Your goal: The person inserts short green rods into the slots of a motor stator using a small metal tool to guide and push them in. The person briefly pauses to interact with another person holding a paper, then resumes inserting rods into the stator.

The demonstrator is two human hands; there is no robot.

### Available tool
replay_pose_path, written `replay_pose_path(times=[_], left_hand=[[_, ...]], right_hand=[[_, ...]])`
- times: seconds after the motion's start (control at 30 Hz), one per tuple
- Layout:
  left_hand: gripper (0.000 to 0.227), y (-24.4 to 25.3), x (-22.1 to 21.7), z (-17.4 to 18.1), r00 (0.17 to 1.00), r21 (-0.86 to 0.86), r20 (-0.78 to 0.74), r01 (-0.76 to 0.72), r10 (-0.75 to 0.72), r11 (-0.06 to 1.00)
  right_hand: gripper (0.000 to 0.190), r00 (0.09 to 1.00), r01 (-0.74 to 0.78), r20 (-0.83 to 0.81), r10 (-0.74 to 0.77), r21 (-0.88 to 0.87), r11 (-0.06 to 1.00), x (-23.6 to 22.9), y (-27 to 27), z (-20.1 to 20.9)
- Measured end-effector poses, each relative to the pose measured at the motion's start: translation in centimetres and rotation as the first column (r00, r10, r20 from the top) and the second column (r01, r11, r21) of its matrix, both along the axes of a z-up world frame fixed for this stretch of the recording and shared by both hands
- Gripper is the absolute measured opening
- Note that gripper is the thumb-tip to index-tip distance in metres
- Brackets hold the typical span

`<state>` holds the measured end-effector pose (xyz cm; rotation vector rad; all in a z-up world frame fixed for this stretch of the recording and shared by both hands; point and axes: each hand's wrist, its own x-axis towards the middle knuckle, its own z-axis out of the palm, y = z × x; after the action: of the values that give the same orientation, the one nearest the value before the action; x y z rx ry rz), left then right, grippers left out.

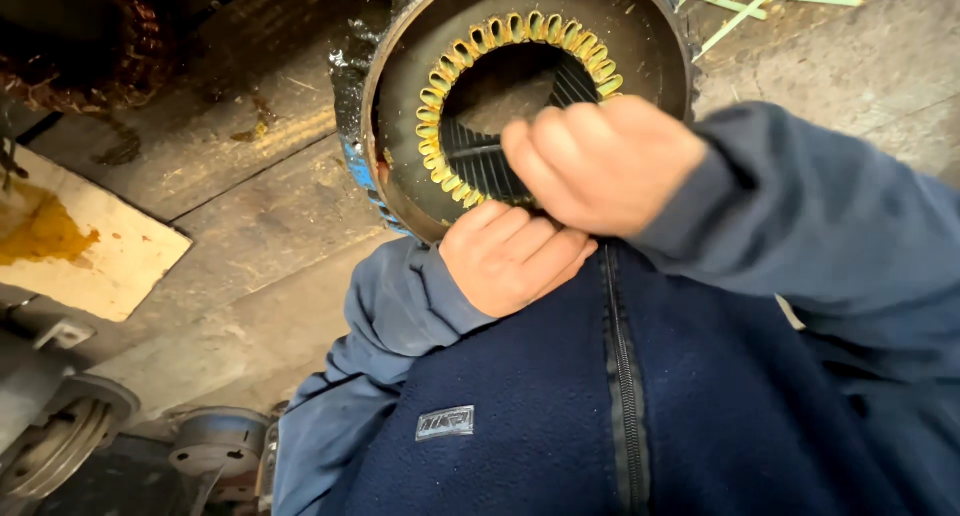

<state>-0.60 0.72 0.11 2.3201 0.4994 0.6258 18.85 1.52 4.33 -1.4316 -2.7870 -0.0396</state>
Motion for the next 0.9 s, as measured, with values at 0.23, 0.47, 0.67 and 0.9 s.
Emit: replay_pose_path(times=[0.23, 0.47, 0.67, 0.9], left_hand=[[0.017, 0.4, 0.1, 0.4, 0.999, -0.052, 0.029, 0.033, -0.032, 0.998], [0.024, 2.9, -3.4, 2.5, 0.988, 0.095, -0.034, -0.146, 0.149, 0.985], [0.034, 4.2, -4.7, 2.4, 0.877, 0.327, -0.375, -0.179, 0.301, 0.928], [0.021, 4.1, -4.1, 2.1, 0.838, 0.435, -0.409, -0.17, 0.362, 0.885]], right_hand=[[0.033, 0.993, 0.018, -0.117, -0.017, 0.004, 1.0, 2.2, 0.9, 3.6], [0.02, 0.884, 0.251, -0.375, -0.28, -0.126, 0.96, 3.4, -1.8, 1.8], [0.012, 0.714, 0.276, -0.612, -0.341, -0.201, 0.94, 3.5, -3.6, -1.3], [0.012, 0.664, 0.203, -0.7, -0.263, -0.17, 0.964, 4.7, -4.6, -4.0]])
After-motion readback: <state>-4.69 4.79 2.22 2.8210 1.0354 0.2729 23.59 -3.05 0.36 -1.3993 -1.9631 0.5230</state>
